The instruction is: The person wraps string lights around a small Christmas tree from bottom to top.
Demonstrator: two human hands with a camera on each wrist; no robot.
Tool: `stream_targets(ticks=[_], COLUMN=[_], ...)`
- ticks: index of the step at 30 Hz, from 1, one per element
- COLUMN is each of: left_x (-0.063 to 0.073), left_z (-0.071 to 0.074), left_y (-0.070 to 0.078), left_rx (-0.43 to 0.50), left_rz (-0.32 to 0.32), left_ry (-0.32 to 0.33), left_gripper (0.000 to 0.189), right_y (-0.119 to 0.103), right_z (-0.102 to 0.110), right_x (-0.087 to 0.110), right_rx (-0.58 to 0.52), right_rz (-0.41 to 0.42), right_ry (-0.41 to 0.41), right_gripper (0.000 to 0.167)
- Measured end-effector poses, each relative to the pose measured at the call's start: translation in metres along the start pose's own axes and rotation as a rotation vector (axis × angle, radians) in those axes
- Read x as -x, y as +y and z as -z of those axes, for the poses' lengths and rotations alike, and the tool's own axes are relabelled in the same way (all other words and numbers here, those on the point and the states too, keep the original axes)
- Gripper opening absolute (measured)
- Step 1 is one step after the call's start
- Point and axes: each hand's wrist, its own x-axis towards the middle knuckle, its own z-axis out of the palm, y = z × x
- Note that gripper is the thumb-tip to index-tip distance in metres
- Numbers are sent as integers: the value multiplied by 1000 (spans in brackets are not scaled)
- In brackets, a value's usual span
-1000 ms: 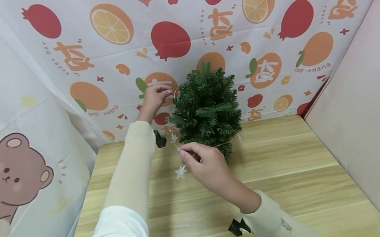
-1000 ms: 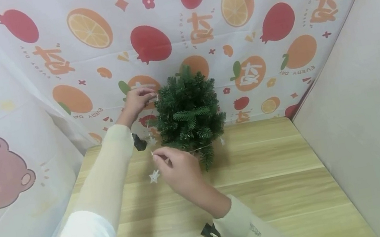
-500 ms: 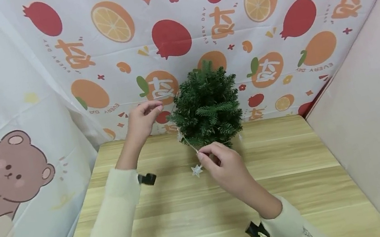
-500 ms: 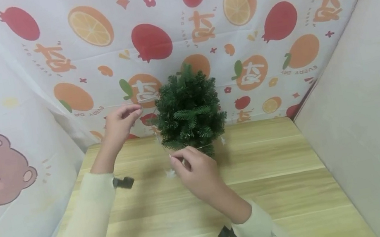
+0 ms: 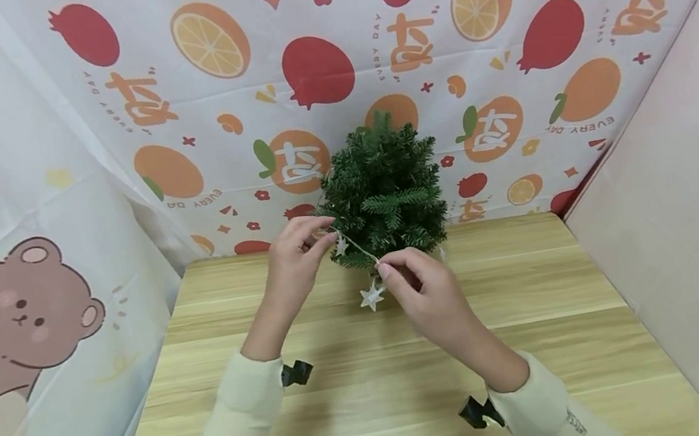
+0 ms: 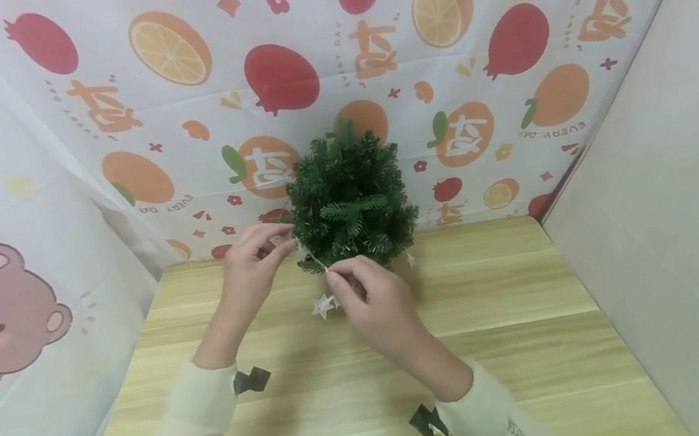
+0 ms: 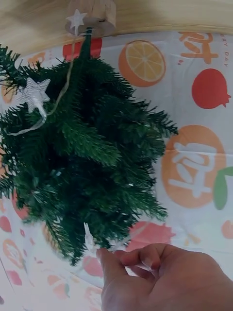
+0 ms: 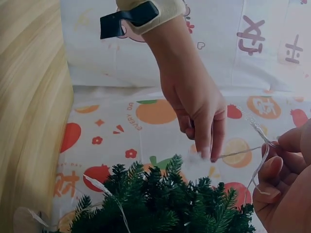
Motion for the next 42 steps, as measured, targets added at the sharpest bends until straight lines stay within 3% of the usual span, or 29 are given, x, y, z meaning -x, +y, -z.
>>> stream_targets(ticks=[6, 13, 22, 29, 34, 42], left_x=[-2, -5, -6, -6, -5, -3], left_z=[-9, -11, -9, -9, -8, -10], left_y=[-7, -19, -19, -17, -18, -19], left_rx=[-64, -104, -120, -134, -150, -161], left_rz=[-113, -116, -173, -216, -217, -217], left_ry=[24, 63, 69, 48, 55, 37], left_gripper=[14, 12, 11, 9, 9, 8], right_y=[3, 5, 13, 23, 26, 28], right_z=[-6, -6, 24, 49, 68, 97], right_x=[0, 1, 1, 1, -1, -11], right_rx=[10, 81, 260, 275, 314, 446], right_rz=[18, -92, -210, -303, -279, -217], right_ry=[-18, -116, -252, -355, -383, -339], right_gripper=[13, 14, 12, 13, 14, 17])
